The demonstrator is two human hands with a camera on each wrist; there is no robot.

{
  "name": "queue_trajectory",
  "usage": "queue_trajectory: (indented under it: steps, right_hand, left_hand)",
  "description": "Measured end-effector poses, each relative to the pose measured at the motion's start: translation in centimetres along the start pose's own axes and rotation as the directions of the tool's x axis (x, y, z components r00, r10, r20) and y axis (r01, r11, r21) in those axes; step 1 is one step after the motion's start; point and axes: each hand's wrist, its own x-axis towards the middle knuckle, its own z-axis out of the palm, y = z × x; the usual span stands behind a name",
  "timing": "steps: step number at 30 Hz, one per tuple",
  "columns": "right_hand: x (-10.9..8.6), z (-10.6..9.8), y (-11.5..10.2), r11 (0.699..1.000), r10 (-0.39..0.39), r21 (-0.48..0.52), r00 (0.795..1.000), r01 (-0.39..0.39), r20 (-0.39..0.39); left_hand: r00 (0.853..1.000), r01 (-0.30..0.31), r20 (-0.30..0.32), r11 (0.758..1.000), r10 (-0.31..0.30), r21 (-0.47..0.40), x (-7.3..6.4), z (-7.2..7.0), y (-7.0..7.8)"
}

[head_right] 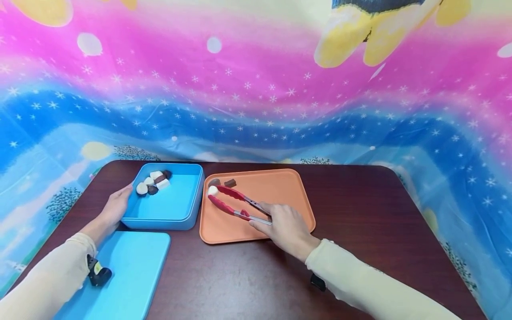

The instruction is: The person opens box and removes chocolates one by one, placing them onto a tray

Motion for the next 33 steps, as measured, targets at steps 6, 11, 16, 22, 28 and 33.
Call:
queue_trajectory:
  steps: [6,11,16,22,28,33]
  right_hand:
    - [-0.3,0.3,1.4,1.000,0.013,-0.009,1.000,-0.014,-0.028]
    - [-0.4,0.3,2.4,0.998,0.049,-0.024,0.999,-0.049,-0.022]
    - [-0.4,0.1,3.5,0.996,0.079,-0.040,0.997,-0.079,-0.020]
    - [-0.2,-0.3,4.8,0.992,0.113,-0.045,0.993,-0.114,-0.018]
    - [0.2,-0.6,5.5,0.993,0.097,-0.068,0.994,-0.100,-0.048]
    - [0.5,-0.6,5.9,0.990,0.112,-0.078,0.993,-0.114,-0.032]
  left_hand:
    - [1.000,0.002,-0.005,1.000,-0.002,0.003,0.0,0.0,0.1]
    - [1.000,-0.003,0.005,1.000,0.003,-0.004,0.0,0.0,0.0]
    - [1.000,-0.013,0.015,1.000,0.013,-0.007,0.1,0.0,0.0]
    - [1.000,-0.015,0.010,1.000,0.015,0.003,0.0,0.0,0.1]
    - [1.000,-0.005,-0.001,1.000,0.005,0.006,0.1,-0.1,0.1]
    - [1.000,0.012,0.010,1.000,-0.012,0.000,0.1,-0.2,0.0]
